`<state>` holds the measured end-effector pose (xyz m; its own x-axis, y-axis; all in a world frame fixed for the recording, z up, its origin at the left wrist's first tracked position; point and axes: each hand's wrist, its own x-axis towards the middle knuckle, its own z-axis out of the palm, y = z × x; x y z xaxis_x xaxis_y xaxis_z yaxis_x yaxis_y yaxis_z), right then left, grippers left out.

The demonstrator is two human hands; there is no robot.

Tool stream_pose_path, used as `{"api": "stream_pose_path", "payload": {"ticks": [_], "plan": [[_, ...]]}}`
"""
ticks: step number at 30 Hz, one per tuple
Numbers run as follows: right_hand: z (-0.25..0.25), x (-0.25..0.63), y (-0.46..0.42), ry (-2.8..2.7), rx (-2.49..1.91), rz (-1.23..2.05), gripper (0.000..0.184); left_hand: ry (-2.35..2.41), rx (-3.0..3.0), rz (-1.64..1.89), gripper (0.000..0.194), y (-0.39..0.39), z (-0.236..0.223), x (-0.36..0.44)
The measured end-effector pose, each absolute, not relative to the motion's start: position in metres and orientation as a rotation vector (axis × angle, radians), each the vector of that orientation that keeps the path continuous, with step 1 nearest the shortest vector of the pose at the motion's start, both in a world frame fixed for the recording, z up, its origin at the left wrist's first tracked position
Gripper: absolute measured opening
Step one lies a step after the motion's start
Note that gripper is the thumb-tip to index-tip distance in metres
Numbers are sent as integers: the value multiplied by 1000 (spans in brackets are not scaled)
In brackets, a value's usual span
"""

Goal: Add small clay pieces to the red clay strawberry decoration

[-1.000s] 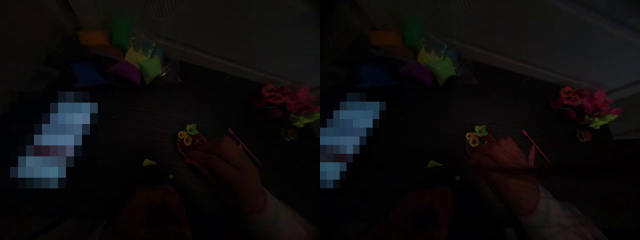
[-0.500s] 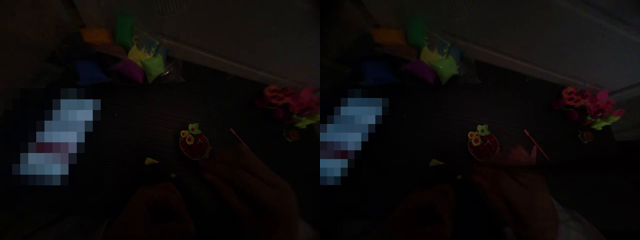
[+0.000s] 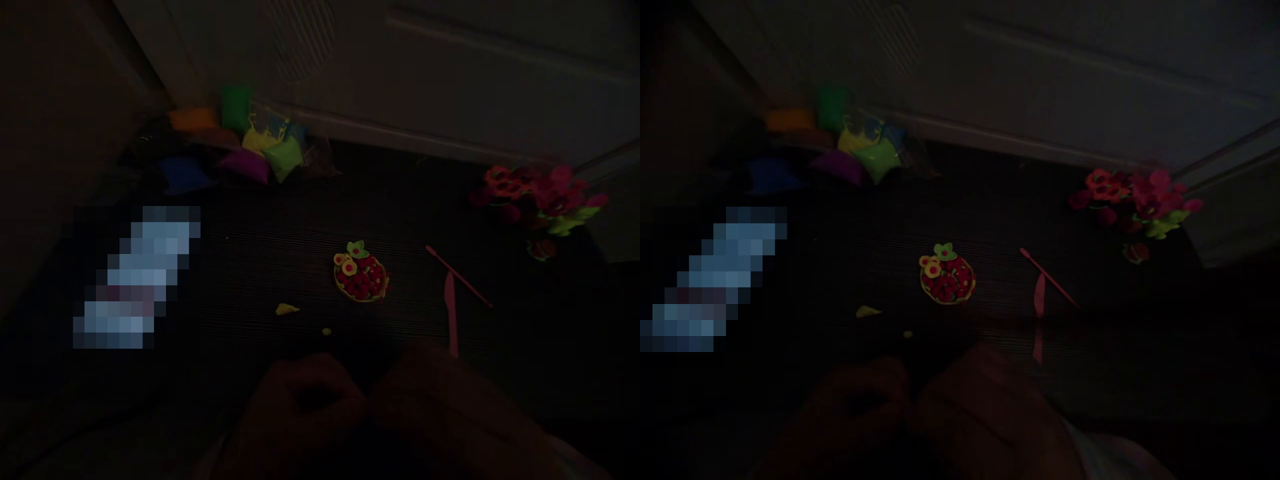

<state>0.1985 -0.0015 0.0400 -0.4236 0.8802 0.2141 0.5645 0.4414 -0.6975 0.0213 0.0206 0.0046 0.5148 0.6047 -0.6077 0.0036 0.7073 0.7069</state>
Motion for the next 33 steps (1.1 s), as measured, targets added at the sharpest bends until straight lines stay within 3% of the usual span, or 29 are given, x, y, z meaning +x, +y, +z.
{"api": "stream_pose_path", "payload": {"ticks": [4,9,19,24,29,33], "plan": [[38,201,-9,-1883,-1287,703,14,1041,739,408,7,18,4,22],[40,224,9,-1968,-1349,513,8,1143,817,447,12,24,1,16],[32,245,54,-2079,-1480,102,19,997,906,564,13,31,-9,8],[25,245,55,-2092,-1455,204,4,971,912,543,24,35,-8,7],[22,246,54,-2147,-1436,279,17,974,900,562,28,33,-9,7],[23,246,54,-2151,-1418,326,14,989,888,521,28,32,-10,7]]}}
